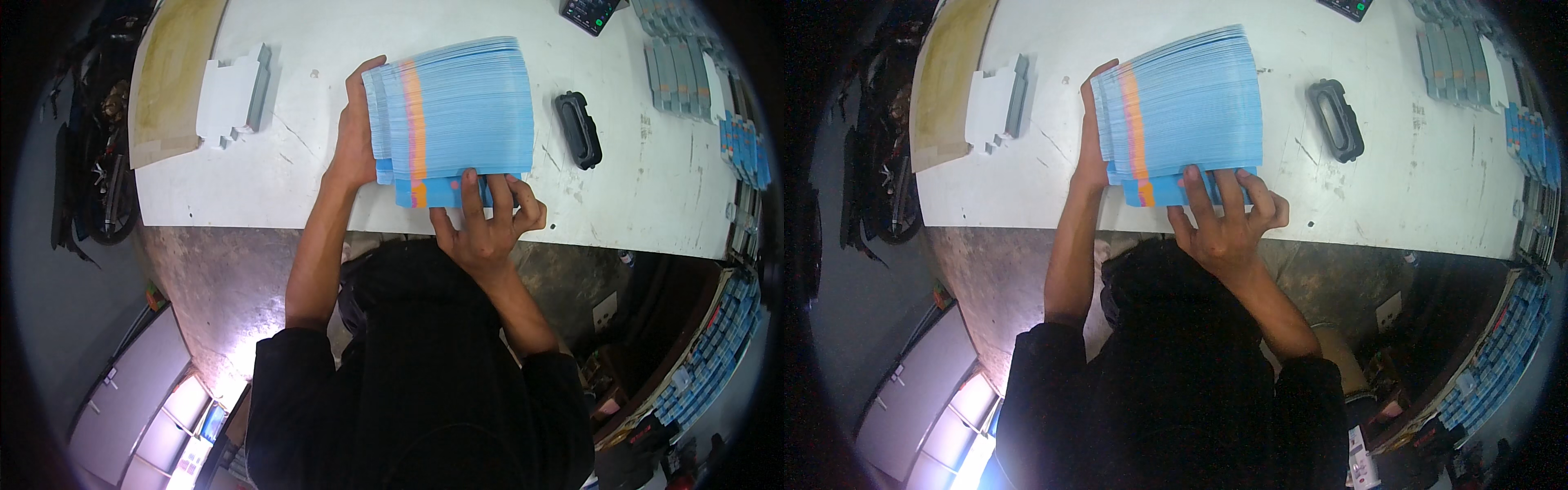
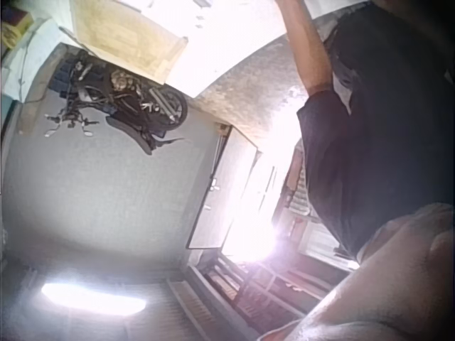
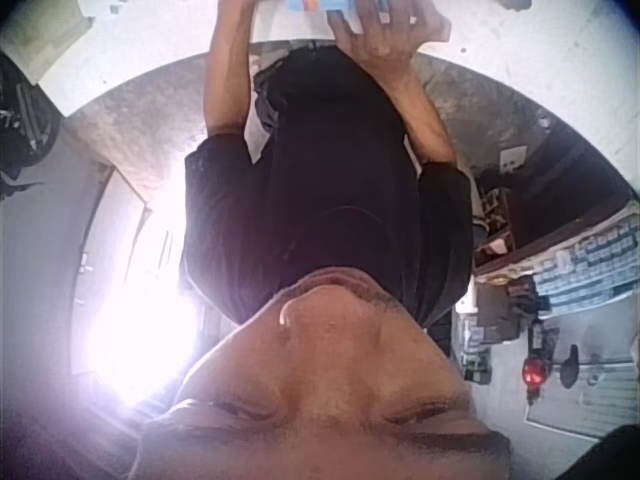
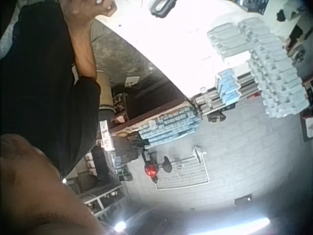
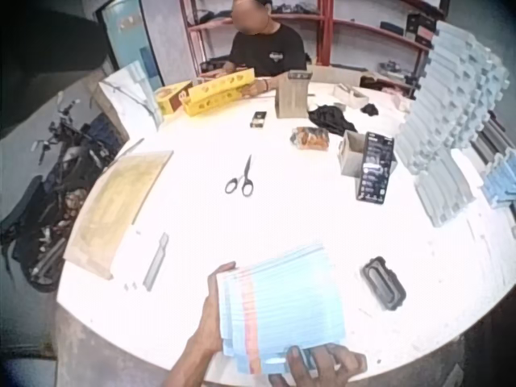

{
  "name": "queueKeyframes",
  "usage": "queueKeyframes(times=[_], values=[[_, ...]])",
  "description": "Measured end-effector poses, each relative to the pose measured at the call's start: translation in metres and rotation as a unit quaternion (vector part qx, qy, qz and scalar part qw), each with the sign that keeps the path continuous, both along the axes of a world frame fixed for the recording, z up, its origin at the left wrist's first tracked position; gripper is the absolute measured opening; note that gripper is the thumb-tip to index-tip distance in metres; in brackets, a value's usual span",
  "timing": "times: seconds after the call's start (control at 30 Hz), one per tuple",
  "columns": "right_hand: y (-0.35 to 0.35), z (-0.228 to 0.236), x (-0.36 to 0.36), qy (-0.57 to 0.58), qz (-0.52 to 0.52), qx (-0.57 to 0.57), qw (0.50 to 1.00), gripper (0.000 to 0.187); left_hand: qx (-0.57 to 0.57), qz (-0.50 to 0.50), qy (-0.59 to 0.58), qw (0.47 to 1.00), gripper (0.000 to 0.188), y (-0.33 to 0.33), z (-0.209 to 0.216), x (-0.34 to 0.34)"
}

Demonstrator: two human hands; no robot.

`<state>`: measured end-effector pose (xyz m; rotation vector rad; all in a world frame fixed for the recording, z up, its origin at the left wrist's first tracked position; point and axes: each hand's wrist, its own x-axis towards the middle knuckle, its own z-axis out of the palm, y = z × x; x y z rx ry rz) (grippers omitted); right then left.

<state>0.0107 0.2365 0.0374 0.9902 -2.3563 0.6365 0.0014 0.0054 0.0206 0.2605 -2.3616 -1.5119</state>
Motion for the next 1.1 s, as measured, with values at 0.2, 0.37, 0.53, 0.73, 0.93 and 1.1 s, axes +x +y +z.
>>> queueKeyframes(times=[0.2,0.37,0.53,0.73,0.93,1.1], values=[[-0.001,0.01,0.0,0.027,-0.001,-0.052,0.998,0.064,-0.03,0.004,-0.005,1.0,0.108,-0.001,-0.001,0.0],[0.002,0.006,-0.004,0.014,0.018,-0.029,0.999,0.063,-0.011,0.002,0.001,1.0,0.111,0.0,0.0,0.001],[-0.002,0.008,-0.001,0.014,0.0,0.036,0.999,0.069,-0.006,-0.001,-0.003,1.0,0.112,-0.001,-0.003,0.001],[0.0,0.004,0.0,0.009,0.01,0.025,1.0,0.071,-0.008,-0.002,-0.002,1.0,0.111,0.0,0.0,0.0],[0.0,0.001,0.001,-0.01,0.001,0.01,1.0,0.065,-0.029,-0.001,0.004,1.0,0.11,0.0,0.001,0.0],[-0.003,0.003,0.003,-0.001,-0.003,-0.035,0.999,0.06,-0.036,-0.001,0.009,0.999,0.109,-0.001,-0.001,0.0]])
